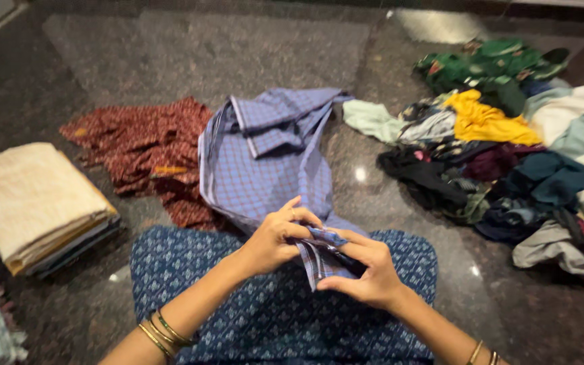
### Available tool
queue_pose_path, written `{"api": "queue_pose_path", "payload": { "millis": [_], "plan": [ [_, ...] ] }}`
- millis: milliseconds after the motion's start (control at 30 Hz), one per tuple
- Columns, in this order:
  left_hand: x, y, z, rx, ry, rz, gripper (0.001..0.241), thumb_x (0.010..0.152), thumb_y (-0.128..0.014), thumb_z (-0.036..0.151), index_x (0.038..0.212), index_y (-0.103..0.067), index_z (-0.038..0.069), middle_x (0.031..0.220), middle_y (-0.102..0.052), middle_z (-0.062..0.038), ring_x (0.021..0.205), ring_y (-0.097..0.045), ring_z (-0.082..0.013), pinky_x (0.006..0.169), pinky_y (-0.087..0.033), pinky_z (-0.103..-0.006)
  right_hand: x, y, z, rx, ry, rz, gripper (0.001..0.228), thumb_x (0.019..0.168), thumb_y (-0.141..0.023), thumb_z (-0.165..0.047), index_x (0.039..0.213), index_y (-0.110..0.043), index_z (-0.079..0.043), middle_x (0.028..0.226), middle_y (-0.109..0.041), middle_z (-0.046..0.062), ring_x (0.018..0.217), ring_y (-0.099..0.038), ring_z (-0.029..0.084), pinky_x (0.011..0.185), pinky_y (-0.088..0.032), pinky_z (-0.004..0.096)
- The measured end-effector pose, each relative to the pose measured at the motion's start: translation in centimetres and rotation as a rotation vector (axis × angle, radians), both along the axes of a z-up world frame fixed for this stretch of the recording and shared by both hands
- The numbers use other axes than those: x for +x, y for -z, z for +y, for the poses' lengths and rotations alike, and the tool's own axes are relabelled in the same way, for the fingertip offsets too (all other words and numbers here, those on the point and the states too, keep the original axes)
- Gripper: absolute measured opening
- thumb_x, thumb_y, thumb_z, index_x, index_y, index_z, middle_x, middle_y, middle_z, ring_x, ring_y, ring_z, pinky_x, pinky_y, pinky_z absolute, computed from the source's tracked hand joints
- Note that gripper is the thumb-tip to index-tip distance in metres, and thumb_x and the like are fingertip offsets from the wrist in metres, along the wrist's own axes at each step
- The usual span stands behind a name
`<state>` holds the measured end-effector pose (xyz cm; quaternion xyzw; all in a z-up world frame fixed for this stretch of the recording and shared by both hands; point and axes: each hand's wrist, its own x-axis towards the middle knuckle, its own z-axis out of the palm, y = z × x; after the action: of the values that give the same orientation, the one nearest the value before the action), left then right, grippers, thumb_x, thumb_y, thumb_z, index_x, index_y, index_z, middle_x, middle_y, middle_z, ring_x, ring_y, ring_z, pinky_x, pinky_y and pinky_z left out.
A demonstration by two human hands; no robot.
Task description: The person folds a blue checkered shirt on the floor, smoothing it out and folding it into a neat rectangle. Then the person picks up a maroon patterned cloth and begins to fold it.
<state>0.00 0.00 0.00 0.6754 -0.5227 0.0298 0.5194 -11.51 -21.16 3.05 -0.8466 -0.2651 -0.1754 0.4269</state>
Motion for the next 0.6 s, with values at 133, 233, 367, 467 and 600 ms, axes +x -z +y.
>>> {"api": "queue_pose_path", "payload": {
  "millis": [133,233,367,467,600],
  "plan": [
    [2.9,-3.8,-2.2,-0.116,-0.146,0.024,0.025,0.07,-0.071,-0.001,0.095,-0.076,0.001,0.102,-0.069,-0.01,0.102,-0.068,-0.0249,0.102,-0.045,-0.0393,1.0,-2.6,-2.1,-0.117,0.25,-0.047,0.058,0.063,-0.089,-0.023,0.11,-0.067,0.005,0.119,-0.067,0.022,0.108,-0.066,0.041,0.088,-0.054,0.043],
    [6.1,-7.7,-3.0,-0.19,-0.199,0.04,0.019,0.074,-0.073,-0.001,0.093,-0.074,-0.002,0.098,-0.067,-0.01,0.095,-0.066,-0.0217,0.083,-0.052,-0.0309,2.6,-4.1,-5.9,-0.452,0.478,0.378,0.05,0.063,-0.09,-0.035,0.101,-0.072,-0.007,0.104,-0.071,0.017,0.102,-0.067,0.038,0.085,-0.055,0.047],
    [11.1,-14.5,-3.0,-0.298,-0.318,-0.053,0.019,0.071,-0.071,-0.004,0.09,-0.073,-0.005,0.093,-0.066,-0.008,0.092,-0.065,-0.0181,0.082,-0.051,-0.0273,6.3,-9.1,-11.7,-0.889,0.664,0.516,0.052,0.071,-0.082,-0.058,0.096,-0.074,-0.013,0.104,-0.071,0.011,0.103,-0.068,0.033,0.086,-0.055,0.047],
    [13.8,-20.6,-3.5,-0.285,-0.427,-0.044,0.016,0.075,-0.076,-0.001,0.091,-0.078,-0.002,0.089,-0.067,-0.007,0.083,-0.066,-0.0162,0.072,-0.052,-0.0258,9.7,-17.0,-15.4,-0.882,0.722,0.408,0.047,0.07,-0.083,-0.054,0.095,-0.076,-0.015,0.103,-0.073,0.011,0.102,-0.069,0.032,0.085,-0.056,0.049],
    [14.6,-30.8,-4.9,-0.537,-0.367,-0.228,0.017,0.075,-0.069,-0.011,0.088,-0.075,-0.003,0.096,-0.063,-0.008,0.087,-0.062,-0.0163,0.071,-0.051,-0.0267,12.1,-30.5,-17.2,-0.557,1.268,-0.348,0.019,0.084,-0.066,-0.023,0.095,-0.081,-0.018,0.096,-0.073,0.018,0.092,-0.07,0.042,0.083,-0.054,0.057]
  ]
}}
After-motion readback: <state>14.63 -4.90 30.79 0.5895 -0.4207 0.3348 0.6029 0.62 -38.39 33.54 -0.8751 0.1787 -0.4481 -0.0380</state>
